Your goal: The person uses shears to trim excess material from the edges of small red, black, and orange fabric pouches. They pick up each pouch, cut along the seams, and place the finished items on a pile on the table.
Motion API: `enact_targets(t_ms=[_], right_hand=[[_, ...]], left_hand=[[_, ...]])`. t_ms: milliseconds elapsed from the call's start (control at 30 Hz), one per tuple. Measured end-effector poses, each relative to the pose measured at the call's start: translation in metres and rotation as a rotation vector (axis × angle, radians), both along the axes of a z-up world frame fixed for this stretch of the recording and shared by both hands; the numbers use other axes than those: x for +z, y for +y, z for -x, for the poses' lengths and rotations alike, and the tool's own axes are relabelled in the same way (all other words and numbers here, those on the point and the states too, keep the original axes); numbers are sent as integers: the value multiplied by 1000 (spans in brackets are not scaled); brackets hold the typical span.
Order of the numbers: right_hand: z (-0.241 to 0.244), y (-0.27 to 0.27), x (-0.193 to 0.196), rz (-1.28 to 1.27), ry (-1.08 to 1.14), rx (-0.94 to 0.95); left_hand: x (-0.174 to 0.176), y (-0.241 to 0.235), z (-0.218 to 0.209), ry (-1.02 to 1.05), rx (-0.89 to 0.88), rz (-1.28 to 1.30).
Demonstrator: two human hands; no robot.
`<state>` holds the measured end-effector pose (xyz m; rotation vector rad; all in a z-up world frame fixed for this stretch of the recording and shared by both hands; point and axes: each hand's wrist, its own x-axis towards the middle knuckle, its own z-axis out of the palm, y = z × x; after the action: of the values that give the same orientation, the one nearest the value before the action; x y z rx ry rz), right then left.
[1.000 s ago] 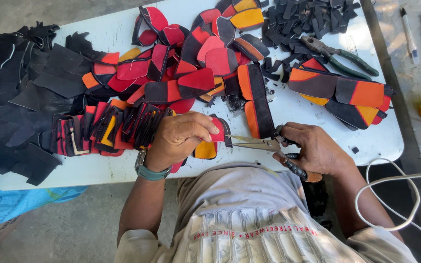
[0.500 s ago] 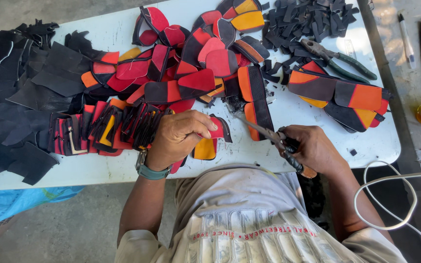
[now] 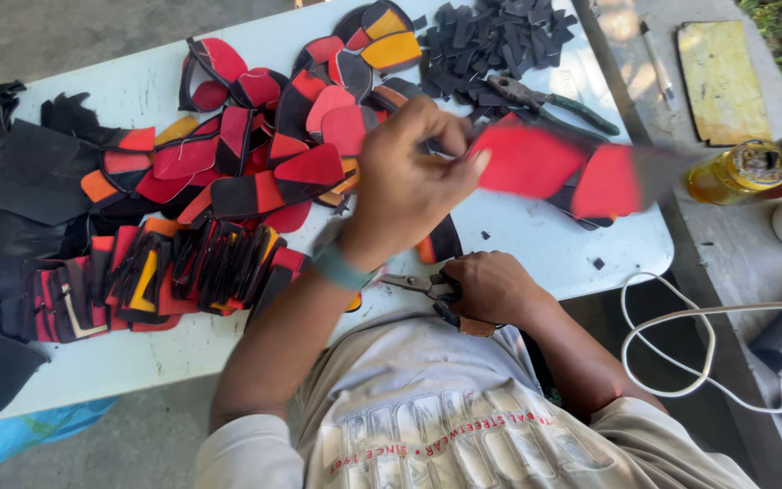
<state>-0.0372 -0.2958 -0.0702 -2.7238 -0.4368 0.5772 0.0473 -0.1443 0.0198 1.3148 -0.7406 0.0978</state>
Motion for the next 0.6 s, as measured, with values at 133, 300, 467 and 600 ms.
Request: enact_targets(t_ms=[133, 300, 467, 600], right_hand=[[2, 0, -3, -24, -48, 8], [2, -7, -14, -68, -101, 27], [4, -38, -25, -209, -227, 79], [0, -43, -25, -386, -371, -205]], left_hand=[[-76, -80, -57, 338, 161, -129], [-112, -53, -105, 117, 128, -413], [-80, 60, -98, 18, 124, -492], [-100, 109, -62, 291, 294, -527]])
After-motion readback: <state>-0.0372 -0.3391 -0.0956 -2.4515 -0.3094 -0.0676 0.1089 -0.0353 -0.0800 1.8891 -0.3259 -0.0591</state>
